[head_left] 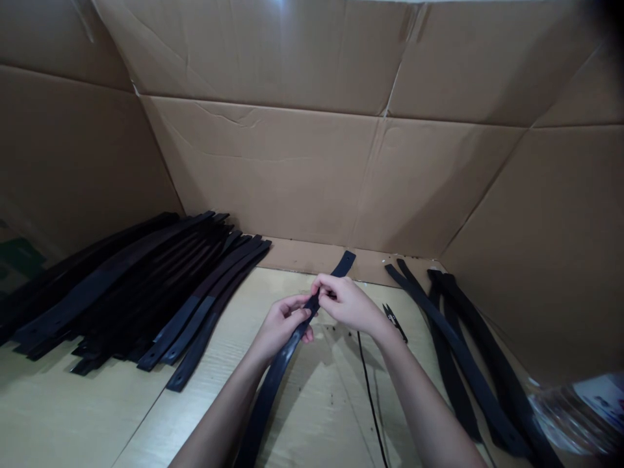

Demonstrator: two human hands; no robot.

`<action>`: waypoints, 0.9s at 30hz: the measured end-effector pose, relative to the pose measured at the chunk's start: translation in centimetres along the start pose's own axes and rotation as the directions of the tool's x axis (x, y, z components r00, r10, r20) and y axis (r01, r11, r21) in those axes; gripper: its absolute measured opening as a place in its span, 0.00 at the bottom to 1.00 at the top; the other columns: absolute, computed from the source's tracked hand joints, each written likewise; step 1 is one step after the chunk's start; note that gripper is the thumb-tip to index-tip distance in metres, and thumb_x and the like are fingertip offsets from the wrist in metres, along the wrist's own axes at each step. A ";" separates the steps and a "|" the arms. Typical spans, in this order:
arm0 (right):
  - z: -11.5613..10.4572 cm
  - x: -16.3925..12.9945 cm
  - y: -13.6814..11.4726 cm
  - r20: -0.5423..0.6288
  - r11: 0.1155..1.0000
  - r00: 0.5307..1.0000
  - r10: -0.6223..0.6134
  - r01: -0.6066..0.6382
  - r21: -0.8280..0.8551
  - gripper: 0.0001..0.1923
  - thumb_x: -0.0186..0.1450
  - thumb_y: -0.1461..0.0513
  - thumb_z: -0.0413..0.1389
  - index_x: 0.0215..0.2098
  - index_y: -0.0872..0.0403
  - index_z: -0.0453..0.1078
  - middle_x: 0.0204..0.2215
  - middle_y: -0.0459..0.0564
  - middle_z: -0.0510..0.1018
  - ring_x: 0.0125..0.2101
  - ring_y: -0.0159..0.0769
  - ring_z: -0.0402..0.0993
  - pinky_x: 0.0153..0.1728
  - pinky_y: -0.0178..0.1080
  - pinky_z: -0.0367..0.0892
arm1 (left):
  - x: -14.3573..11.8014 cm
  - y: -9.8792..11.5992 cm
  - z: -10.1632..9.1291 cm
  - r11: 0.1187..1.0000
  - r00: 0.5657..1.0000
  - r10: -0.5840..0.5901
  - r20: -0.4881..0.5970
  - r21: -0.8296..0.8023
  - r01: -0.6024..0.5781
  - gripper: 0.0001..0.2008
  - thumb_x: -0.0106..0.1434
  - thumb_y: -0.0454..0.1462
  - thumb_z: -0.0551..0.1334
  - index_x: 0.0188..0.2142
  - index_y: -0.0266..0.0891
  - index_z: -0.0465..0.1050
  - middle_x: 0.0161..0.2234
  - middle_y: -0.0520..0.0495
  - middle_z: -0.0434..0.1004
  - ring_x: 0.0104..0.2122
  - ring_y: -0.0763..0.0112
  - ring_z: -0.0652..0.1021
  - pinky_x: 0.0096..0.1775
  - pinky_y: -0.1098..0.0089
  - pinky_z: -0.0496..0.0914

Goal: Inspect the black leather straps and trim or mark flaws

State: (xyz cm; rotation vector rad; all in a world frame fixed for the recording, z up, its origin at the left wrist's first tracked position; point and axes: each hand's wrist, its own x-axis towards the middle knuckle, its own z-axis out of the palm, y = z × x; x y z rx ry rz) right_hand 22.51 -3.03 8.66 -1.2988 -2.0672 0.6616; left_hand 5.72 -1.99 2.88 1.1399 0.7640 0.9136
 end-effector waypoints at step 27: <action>2.2 -0.1 2.7 0.105 0.907 0.994 0.017 -0.060 0.418 0.22 0.63 0.49 0.52 0.19 0.53 0.54 0.17 0.38 0.50 0.19 0.27 0.46 0.21 0.34 0.45 | -1.3 2.2 -1.1 0.960 0.999 0.031 -0.007 -0.278 -0.032 0.14 0.51 0.36 0.68 0.38 0.32 0.75 0.27 0.48 0.77 0.11 0.85 0.64 0.15 0.77 0.52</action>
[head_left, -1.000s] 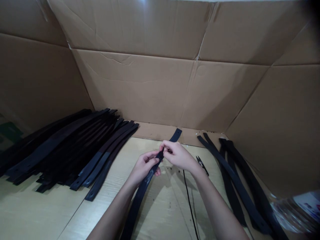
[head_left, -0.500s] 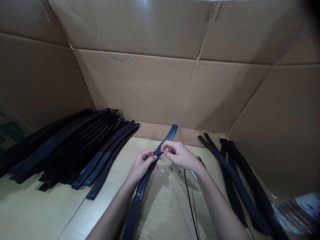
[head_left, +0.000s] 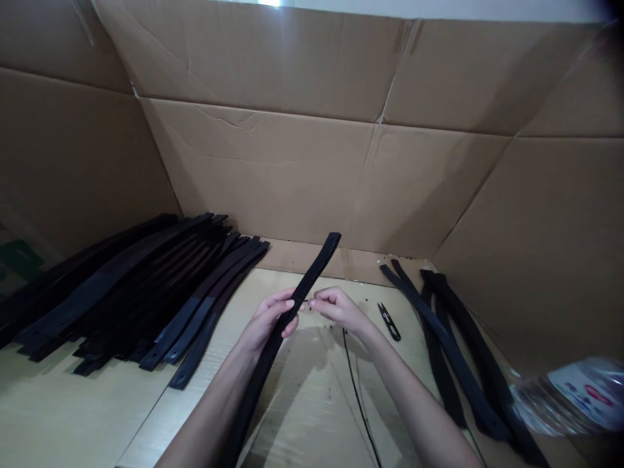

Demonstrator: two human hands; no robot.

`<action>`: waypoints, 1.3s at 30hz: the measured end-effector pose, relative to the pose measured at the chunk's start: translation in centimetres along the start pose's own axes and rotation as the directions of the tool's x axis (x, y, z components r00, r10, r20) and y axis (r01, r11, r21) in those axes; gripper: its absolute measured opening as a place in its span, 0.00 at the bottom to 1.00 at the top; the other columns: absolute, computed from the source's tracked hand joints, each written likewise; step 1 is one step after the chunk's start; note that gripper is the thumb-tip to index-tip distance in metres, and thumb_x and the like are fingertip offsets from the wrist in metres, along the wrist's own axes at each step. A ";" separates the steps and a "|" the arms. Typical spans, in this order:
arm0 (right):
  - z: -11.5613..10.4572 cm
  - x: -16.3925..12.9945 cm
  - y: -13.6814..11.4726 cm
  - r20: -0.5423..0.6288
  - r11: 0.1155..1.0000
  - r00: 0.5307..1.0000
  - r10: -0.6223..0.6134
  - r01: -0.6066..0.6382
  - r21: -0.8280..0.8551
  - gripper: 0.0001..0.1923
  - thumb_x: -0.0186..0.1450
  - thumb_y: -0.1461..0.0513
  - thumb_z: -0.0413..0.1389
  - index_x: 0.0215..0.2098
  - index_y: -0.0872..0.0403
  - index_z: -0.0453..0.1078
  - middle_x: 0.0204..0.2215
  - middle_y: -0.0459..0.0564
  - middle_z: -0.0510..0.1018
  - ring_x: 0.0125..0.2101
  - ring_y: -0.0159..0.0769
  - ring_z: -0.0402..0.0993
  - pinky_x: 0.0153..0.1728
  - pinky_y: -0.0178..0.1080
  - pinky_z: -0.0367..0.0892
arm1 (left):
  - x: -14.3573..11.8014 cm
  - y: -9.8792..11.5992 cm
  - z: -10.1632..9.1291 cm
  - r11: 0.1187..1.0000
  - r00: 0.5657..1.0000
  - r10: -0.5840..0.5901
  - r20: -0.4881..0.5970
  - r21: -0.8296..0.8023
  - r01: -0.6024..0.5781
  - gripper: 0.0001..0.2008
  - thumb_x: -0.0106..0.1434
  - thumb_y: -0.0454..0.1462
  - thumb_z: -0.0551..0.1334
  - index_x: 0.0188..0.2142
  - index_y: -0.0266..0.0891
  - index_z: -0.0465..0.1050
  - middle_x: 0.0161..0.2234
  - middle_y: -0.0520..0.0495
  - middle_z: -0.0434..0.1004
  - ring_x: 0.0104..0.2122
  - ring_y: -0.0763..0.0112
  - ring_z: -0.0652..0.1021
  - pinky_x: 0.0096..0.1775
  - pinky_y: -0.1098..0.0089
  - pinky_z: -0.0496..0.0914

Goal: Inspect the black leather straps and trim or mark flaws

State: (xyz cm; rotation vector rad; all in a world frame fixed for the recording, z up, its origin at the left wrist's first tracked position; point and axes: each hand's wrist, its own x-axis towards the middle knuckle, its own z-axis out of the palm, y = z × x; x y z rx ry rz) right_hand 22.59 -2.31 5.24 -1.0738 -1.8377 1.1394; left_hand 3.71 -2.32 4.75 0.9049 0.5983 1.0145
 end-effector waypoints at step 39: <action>1.0 -10.9 -11.0 0.076 0.980 0.977 0.198 -0.197 -0.016 0.24 0.69 0.53 0.49 0.20 0.50 0.45 0.15 0.36 0.45 0.16 0.25 0.39 0.17 0.35 0.38 | -8.8 4.3 1.5 0.246 0.905 0.203 0.372 0.876 -0.415 0.17 0.60 0.31 0.57 0.49 0.39 0.69 0.29 0.50 0.72 0.27 0.68 0.72 0.31 0.72 0.61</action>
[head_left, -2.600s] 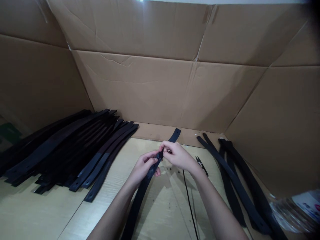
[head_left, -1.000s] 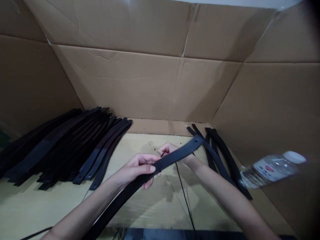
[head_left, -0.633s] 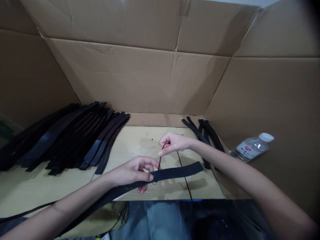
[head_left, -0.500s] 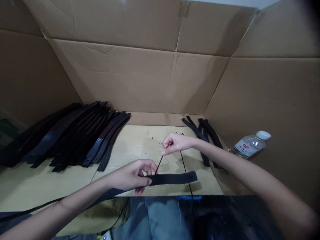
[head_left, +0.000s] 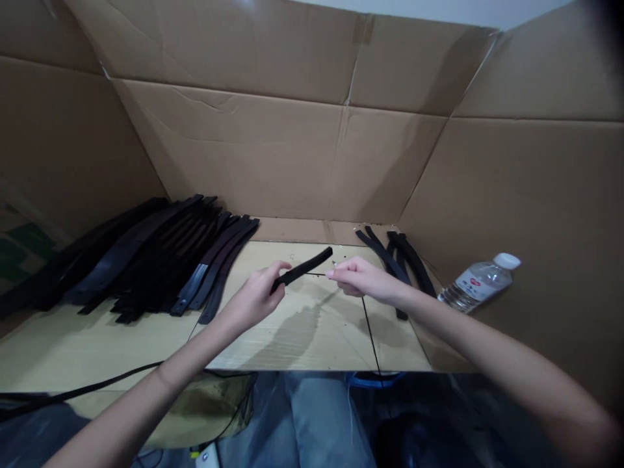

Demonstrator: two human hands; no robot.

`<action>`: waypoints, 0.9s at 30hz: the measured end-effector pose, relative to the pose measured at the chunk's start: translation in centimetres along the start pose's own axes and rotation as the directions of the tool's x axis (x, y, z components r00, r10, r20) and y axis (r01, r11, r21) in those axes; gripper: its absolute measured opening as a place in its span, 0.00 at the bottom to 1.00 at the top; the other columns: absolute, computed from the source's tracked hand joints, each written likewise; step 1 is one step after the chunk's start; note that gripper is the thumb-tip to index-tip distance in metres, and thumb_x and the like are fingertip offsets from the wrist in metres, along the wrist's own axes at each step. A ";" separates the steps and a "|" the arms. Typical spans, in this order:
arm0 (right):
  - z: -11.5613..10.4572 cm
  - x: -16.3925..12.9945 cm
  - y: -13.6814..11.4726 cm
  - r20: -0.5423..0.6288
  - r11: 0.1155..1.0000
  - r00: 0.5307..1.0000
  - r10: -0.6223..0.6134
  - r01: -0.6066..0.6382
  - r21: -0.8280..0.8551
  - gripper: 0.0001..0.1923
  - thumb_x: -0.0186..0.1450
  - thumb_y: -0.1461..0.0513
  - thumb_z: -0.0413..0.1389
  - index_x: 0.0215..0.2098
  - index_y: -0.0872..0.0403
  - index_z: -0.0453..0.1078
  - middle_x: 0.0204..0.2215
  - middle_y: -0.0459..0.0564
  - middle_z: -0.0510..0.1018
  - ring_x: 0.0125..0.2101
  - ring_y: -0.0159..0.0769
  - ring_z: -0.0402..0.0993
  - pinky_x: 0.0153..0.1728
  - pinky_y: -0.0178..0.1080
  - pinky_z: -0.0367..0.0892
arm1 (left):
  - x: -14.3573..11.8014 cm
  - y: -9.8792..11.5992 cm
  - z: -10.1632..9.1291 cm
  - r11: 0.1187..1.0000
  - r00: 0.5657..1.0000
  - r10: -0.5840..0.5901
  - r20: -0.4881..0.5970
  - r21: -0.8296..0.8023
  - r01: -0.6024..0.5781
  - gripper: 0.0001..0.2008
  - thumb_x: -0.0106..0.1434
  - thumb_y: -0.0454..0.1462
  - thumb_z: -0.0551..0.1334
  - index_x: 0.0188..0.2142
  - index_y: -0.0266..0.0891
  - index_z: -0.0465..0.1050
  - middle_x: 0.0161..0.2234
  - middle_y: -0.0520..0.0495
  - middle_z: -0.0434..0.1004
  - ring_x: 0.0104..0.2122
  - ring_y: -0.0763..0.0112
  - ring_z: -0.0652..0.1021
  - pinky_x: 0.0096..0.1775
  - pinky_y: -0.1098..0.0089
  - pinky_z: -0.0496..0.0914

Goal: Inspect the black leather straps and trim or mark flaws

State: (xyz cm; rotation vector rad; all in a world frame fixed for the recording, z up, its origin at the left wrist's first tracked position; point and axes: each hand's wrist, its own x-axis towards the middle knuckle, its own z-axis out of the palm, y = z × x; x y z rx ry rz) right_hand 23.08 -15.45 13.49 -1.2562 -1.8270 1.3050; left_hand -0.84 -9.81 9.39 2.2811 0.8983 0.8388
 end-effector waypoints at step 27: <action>3.3 -4.6 1.3 -0.239 0.998 0.969 -0.059 0.059 -0.008 0.27 0.68 0.51 0.50 0.17 0.51 0.46 0.14 0.38 0.48 0.17 0.25 0.42 0.18 0.35 0.41 | -1.0 3.6 1.9 0.384 0.963 -0.246 -0.107 -0.923 -0.005 0.17 0.56 0.32 0.67 0.43 0.37 0.64 0.31 0.52 0.71 0.16 0.80 0.71 0.20 0.75 0.62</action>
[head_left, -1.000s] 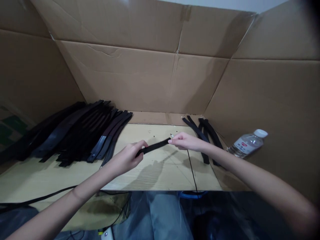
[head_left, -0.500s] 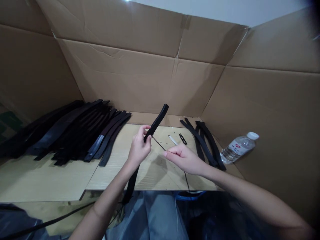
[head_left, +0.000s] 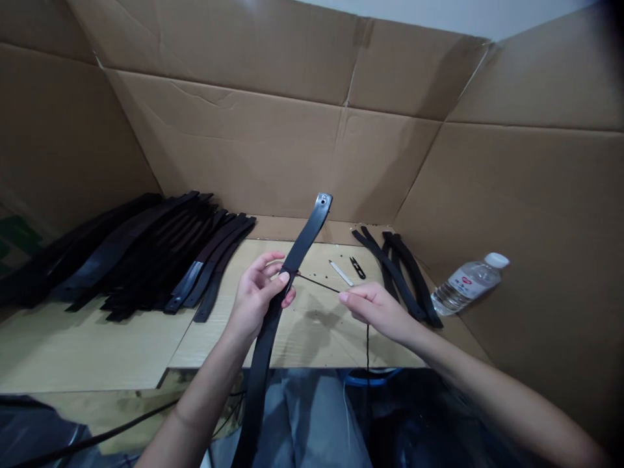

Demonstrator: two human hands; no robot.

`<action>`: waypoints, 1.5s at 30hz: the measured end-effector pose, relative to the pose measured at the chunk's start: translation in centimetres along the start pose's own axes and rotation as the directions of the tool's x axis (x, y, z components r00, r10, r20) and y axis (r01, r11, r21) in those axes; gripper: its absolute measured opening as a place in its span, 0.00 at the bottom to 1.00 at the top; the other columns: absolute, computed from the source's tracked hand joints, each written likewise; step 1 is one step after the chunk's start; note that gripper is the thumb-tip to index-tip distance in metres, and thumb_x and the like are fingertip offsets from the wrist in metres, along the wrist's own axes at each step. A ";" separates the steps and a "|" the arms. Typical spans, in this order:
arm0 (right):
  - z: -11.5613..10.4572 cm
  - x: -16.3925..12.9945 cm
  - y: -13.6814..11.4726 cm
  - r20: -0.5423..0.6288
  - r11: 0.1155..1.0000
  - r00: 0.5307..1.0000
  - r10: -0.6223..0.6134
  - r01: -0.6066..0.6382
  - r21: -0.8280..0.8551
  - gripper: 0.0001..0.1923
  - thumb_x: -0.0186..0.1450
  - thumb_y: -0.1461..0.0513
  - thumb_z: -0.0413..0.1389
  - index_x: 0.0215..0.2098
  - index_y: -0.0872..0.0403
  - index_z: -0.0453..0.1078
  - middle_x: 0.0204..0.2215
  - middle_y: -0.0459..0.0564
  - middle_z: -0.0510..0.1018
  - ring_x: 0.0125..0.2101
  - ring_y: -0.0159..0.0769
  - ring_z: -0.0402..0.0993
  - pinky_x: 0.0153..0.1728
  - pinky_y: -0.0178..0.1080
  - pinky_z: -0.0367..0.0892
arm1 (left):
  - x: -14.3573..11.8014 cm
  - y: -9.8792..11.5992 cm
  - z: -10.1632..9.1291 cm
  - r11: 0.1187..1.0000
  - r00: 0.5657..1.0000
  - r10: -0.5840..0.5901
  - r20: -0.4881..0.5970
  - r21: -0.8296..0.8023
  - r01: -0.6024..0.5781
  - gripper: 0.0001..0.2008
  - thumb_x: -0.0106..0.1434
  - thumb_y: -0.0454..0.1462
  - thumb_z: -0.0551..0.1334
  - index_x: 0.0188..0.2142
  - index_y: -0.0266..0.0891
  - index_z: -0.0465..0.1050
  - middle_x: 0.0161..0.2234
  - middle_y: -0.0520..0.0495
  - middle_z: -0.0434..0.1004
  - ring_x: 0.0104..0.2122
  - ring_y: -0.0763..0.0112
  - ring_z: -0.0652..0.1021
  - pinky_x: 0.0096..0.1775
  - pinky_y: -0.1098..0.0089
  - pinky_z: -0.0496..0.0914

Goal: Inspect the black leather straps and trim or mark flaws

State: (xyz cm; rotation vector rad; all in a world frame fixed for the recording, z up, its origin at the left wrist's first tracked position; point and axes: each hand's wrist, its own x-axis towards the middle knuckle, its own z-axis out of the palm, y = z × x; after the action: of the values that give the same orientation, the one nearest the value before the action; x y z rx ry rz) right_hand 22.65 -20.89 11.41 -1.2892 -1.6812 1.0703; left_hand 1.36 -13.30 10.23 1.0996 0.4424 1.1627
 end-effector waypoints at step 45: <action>4.2 0.8 0.0 0.049 0.793 0.976 0.213 -0.202 0.575 0.16 0.60 0.52 0.63 0.31 0.57 0.70 0.15 0.34 0.56 0.15 0.23 0.44 0.16 0.32 0.38 | -3.1 -1.2 0.7 0.933 0.989 -0.110 0.095 0.353 0.070 0.11 0.62 0.36 0.64 0.41 0.38 0.64 0.23 0.53 0.73 0.21 0.72 0.74 0.24 0.73 0.66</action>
State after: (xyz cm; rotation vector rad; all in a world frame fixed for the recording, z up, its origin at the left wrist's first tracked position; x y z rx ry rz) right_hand 18.65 -20.80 9.88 -1.0778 -1.0716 1.5484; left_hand 1.30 -16.36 8.78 1.4305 0.6209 0.9555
